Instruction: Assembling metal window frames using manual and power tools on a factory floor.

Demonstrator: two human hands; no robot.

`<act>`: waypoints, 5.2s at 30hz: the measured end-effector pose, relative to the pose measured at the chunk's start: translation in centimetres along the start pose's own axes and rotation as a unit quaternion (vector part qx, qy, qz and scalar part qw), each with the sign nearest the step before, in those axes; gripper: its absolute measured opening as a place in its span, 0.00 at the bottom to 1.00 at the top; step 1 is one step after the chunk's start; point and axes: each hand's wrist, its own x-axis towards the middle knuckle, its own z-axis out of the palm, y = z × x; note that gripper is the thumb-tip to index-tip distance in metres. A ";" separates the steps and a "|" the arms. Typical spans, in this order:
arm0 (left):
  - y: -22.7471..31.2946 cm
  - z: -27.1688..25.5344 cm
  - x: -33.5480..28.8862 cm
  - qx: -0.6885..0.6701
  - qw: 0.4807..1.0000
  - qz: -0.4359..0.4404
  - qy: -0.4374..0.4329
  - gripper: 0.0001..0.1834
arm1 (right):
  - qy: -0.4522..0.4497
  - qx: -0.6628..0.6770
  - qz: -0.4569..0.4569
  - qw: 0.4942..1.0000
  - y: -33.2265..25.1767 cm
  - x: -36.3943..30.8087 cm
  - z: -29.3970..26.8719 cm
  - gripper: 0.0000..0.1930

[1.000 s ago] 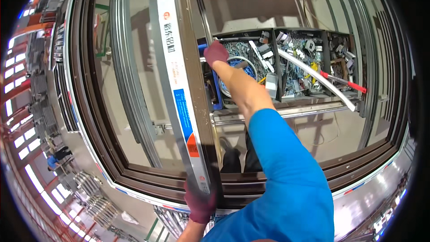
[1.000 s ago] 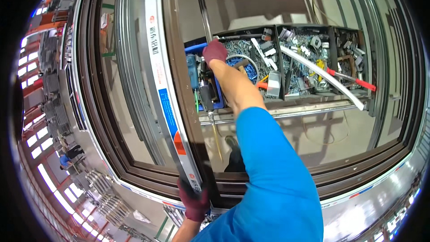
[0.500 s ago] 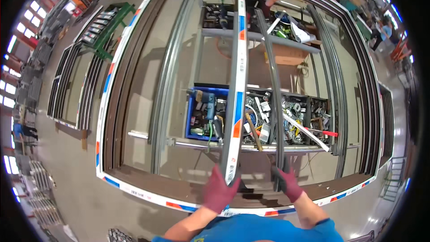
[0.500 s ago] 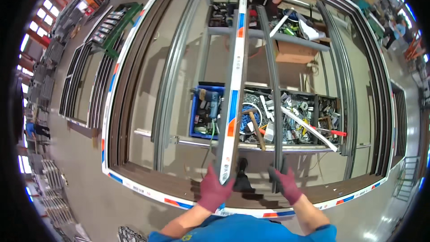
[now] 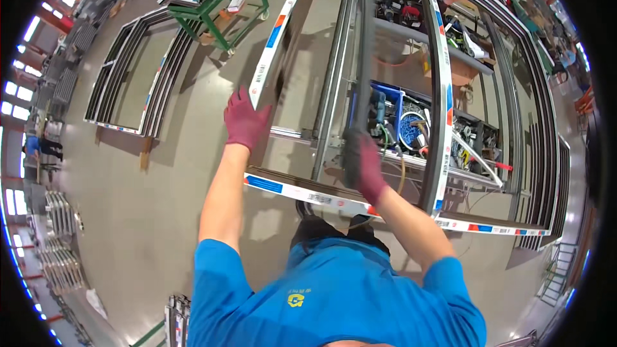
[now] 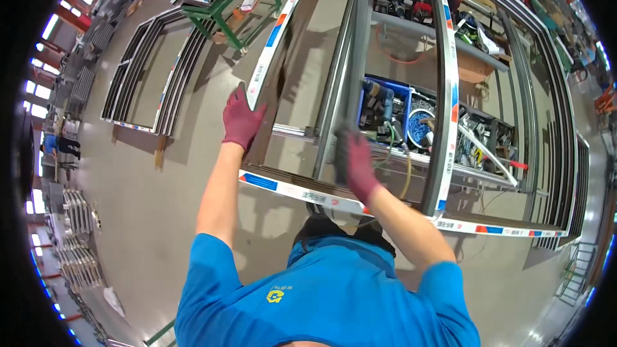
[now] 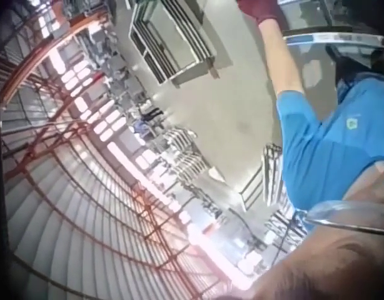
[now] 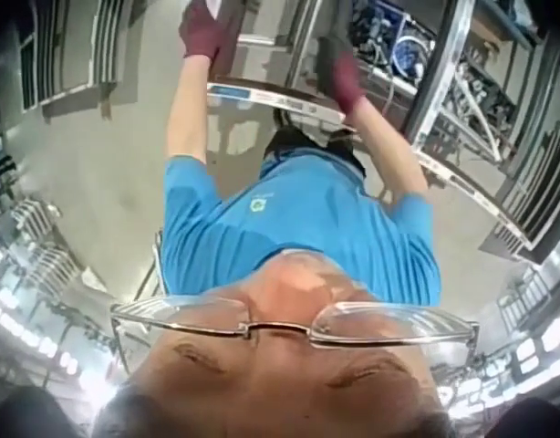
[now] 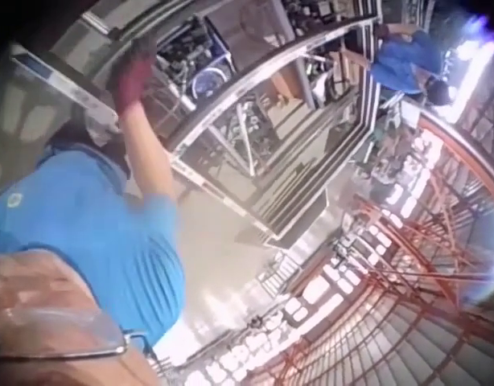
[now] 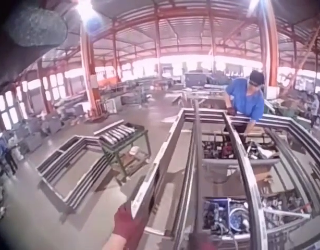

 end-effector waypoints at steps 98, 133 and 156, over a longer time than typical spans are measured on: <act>-23.6 -5.5 7.2 -0.652 0.667 -0.028 -0.359 0.45 | 0.236 -0.356 -0.067 0.902 -8.4 7.6 22.2 0.23; -33.5 8.9 57.5 -0.558 0.663 -0.112 -0.486 0.35 | 0.205 -0.695 0.035 0.688 -30.4 58.0 18.4 0.20; 22.7 26.0 84.6 -0.290 0.437 0.504 -0.686 0.33 | 0.345 -0.356 0.221 0.840 -29.2 57.3 11.8 0.17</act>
